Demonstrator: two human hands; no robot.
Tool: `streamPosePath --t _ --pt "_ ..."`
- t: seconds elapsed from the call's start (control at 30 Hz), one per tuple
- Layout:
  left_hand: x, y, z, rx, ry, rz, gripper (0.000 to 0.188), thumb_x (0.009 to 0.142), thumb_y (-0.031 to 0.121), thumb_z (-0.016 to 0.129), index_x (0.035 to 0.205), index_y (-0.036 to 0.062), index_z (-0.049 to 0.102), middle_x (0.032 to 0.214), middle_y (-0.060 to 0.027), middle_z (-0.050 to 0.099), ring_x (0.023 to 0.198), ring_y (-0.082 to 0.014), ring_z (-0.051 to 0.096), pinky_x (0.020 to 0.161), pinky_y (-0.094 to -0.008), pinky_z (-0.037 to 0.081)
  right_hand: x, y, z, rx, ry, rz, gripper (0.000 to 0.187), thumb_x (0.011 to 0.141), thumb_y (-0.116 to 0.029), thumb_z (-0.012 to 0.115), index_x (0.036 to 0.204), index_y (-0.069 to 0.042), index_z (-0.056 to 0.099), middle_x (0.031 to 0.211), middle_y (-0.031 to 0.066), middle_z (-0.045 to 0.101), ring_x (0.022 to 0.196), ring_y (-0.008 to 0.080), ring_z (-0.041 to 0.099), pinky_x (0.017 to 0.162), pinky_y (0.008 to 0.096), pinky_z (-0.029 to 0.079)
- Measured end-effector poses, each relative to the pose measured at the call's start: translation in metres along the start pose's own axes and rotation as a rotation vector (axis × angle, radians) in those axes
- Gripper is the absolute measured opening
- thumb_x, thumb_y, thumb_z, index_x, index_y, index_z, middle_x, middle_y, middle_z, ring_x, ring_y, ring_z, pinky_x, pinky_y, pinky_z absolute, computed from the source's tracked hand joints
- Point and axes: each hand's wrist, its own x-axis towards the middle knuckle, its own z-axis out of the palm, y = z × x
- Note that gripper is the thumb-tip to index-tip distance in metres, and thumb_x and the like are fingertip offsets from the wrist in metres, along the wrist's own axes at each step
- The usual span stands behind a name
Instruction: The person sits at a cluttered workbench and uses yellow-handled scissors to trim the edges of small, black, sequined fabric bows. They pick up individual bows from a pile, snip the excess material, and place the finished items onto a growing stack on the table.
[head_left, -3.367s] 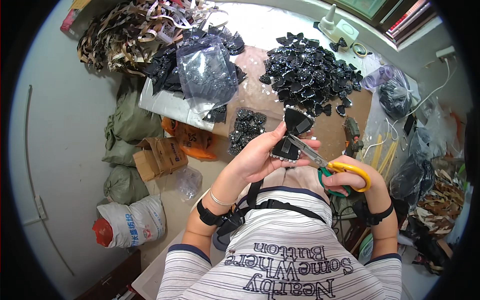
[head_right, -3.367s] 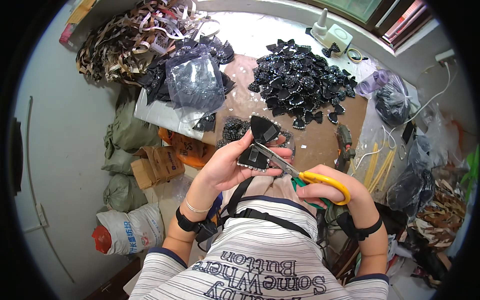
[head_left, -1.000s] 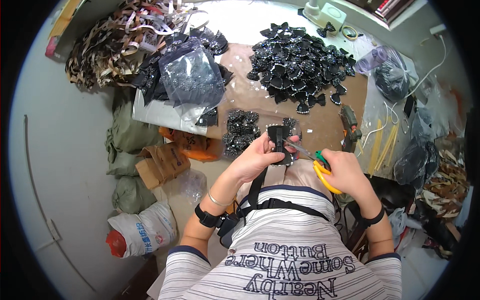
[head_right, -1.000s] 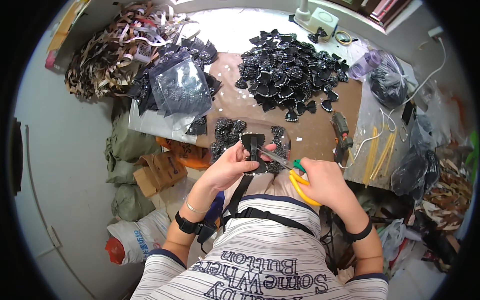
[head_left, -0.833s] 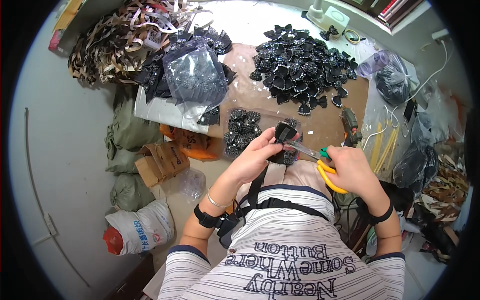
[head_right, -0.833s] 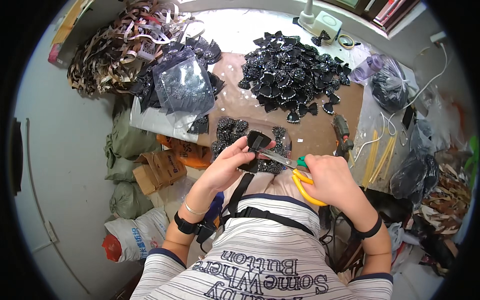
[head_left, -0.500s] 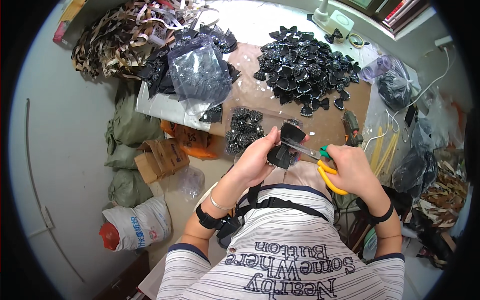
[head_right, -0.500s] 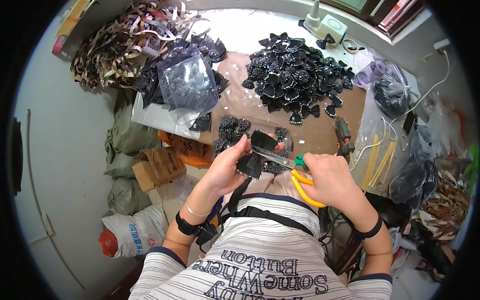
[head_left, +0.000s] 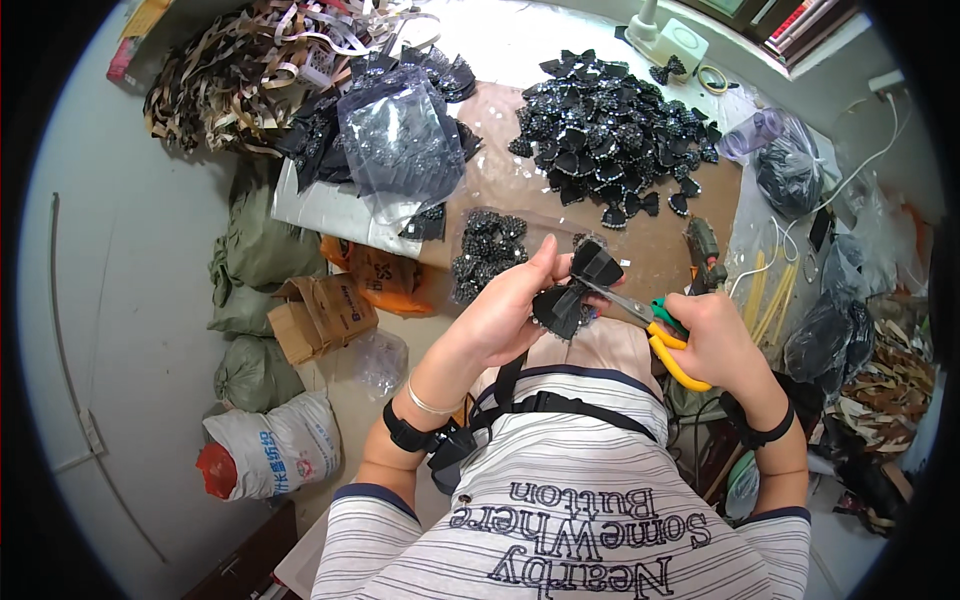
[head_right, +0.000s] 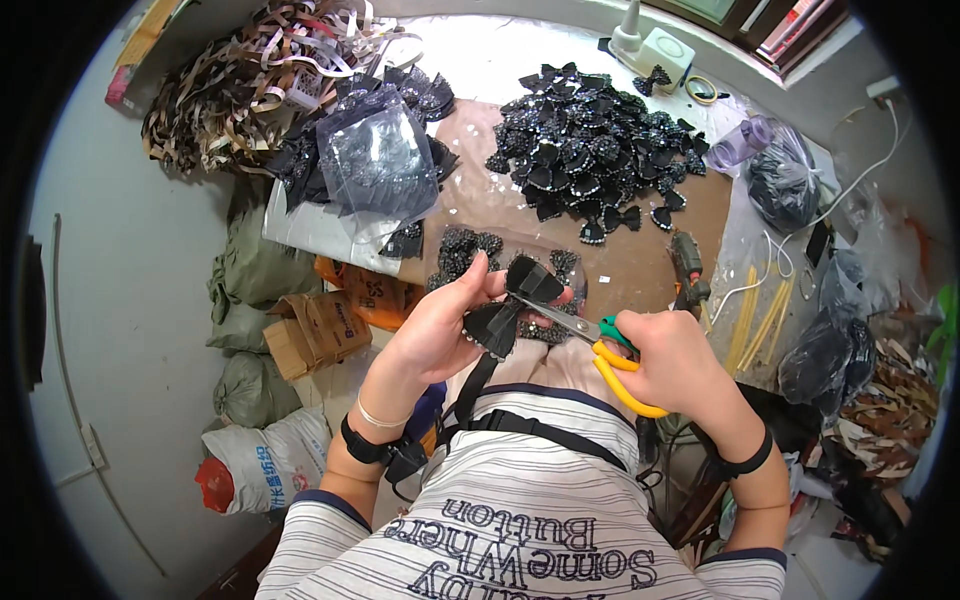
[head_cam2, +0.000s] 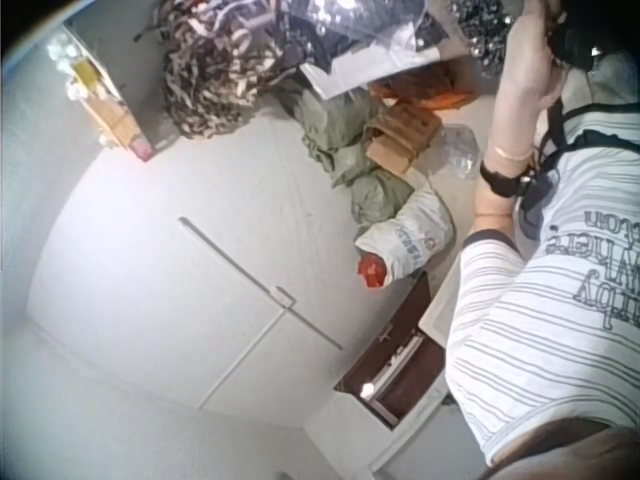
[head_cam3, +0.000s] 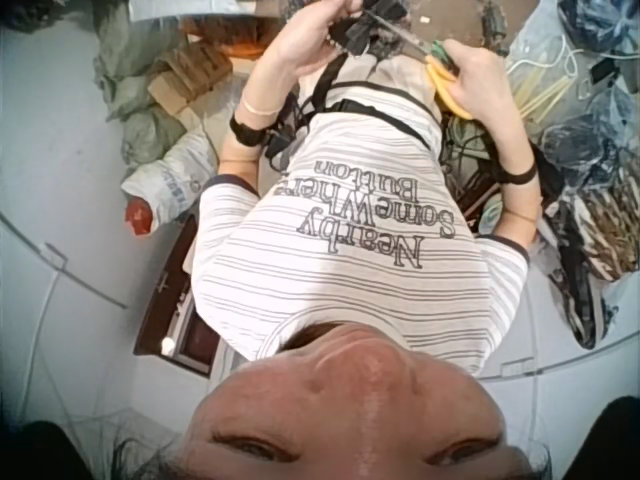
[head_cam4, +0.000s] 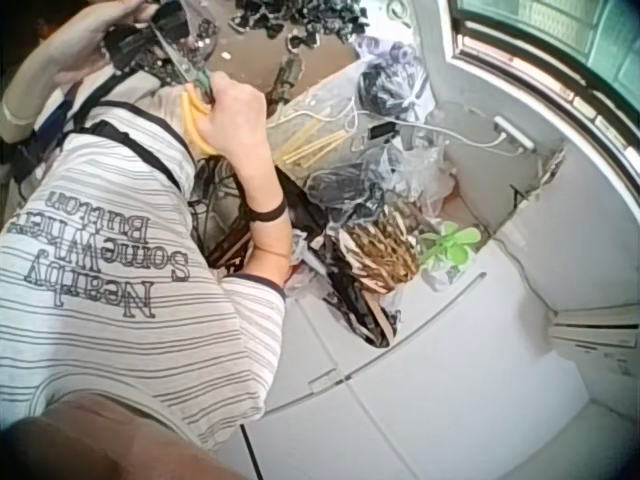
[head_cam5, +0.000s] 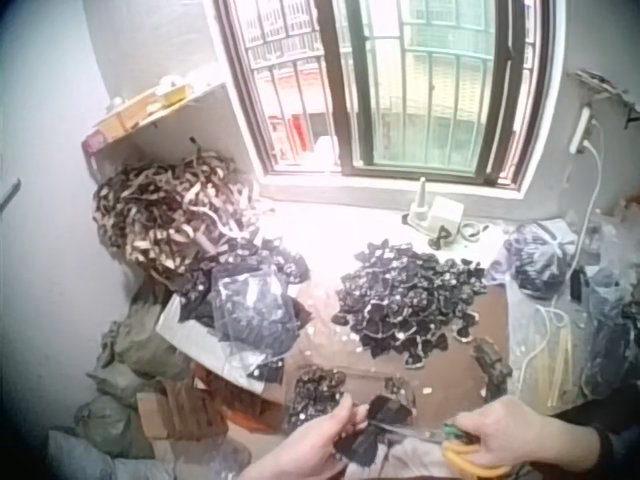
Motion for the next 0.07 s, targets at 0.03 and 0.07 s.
streamPosePath --t 0.03,0.07 --pt "0.0000 0.0007 -0.0010 0.022 -0.015 0.014 0.063 0.102 0.047 0.019 0.131 -0.0023 0.047 0.126 -0.0128 0.058 0.106 -0.0187 0.057 0.097 -0.0337 0.043 -0.0010 0.0006 0.0002 0.019 -0.020 0.027 0.031 0.076 -0.026 0.071 0.069 -0.005 0.049 0.057 0.0133 0.054 0.055 0.0338 0.058 0.050 0.0394 0.045" --pt "-0.0001 0.0015 -0.0019 0.045 -0.029 0.027 0.063 0.102 0.046 0.020 0.132 -0.0016 0.047 0.126 -0.0125 0.057 0.106 -0.0190 0.057 0.097 -0.0339 0.043 -0.0017 -0.0002 -0.0025 0.111 -0.102 0.075 0.030 0.078 -0.026 0.071 0.071 -0.006 0.049 0.059 0.0138 0.057 0.057 0.0335 0.059 0.052 0.0393 0.046"
